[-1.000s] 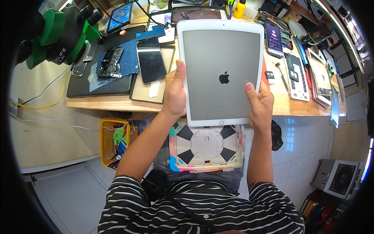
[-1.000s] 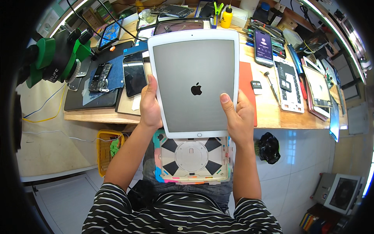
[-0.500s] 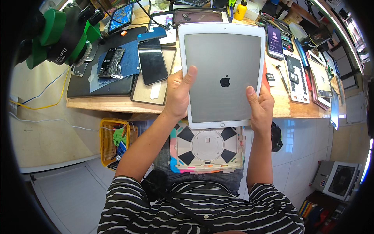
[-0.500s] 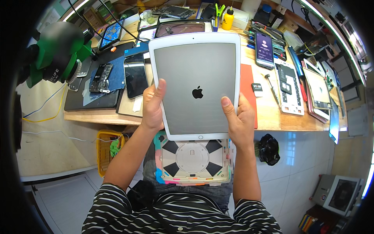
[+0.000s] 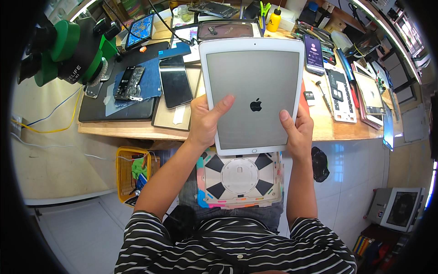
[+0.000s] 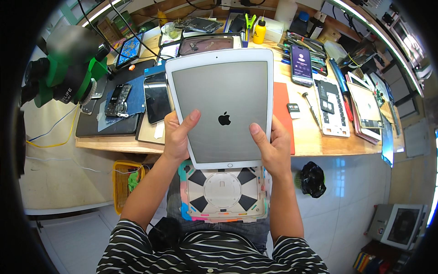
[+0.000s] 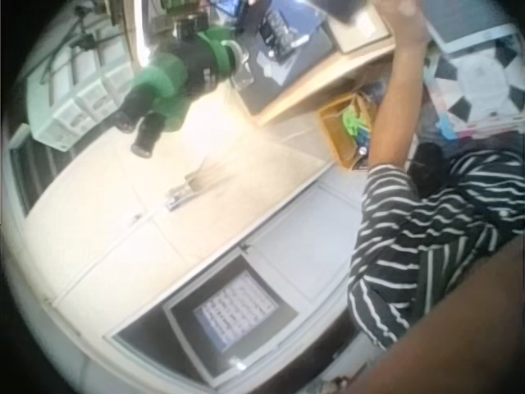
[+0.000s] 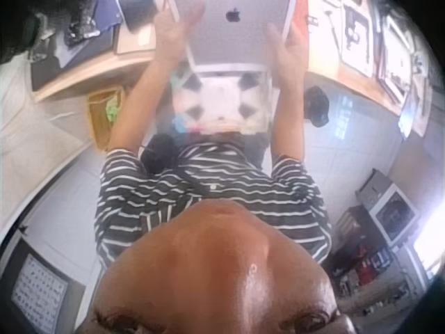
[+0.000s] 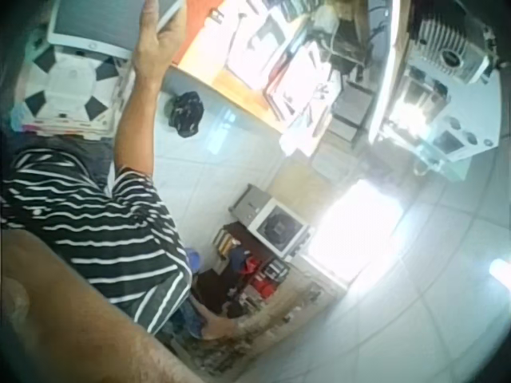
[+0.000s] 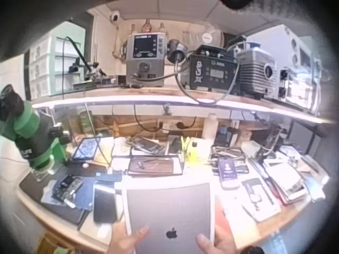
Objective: The person applies adhesive to the edges of a white tablet, then secures the device with rubber bands. They power on the tablet, enter a passcode, and navigate the interface to verify functionality.
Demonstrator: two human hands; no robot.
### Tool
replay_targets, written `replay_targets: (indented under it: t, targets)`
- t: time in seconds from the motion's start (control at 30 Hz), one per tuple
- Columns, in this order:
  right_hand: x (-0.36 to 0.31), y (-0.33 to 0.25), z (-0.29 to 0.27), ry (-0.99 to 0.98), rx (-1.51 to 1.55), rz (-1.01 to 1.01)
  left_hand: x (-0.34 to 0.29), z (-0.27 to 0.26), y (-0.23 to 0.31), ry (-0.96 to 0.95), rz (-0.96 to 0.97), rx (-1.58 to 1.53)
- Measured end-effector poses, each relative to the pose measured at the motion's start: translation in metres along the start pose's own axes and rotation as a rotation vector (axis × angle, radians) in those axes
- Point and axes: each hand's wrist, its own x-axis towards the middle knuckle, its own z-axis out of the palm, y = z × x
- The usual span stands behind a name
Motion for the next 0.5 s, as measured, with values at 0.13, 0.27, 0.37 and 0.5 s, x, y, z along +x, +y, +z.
replay_targets:
  t: [0.13, 0.27, 0.37, 0.5]
  targets:
    - [-0.002, 0.0, -0.004, -0.006, 0.057, -0.016, 0.0, 0.001, 0.009, -0.051, 0.076, 0.087]
    - [-0.008, 0.006, -0.012, -0.013, 0.119, -0.058, 0.006, 0.027, 0.047, -0.064, 0.25, 0.066]
    - [-0.011, 0.006, -0.011, -0.044, 0.129, -0.097, 0.007, 0.039, 0.066, -0.059, 0.32, 0.07]
    - [-0.015, -0.003, -0.008, -0.046, 0.137, -0.117, -0.006, 0.055, 0.072, 0.026, 0.413, 0.087]
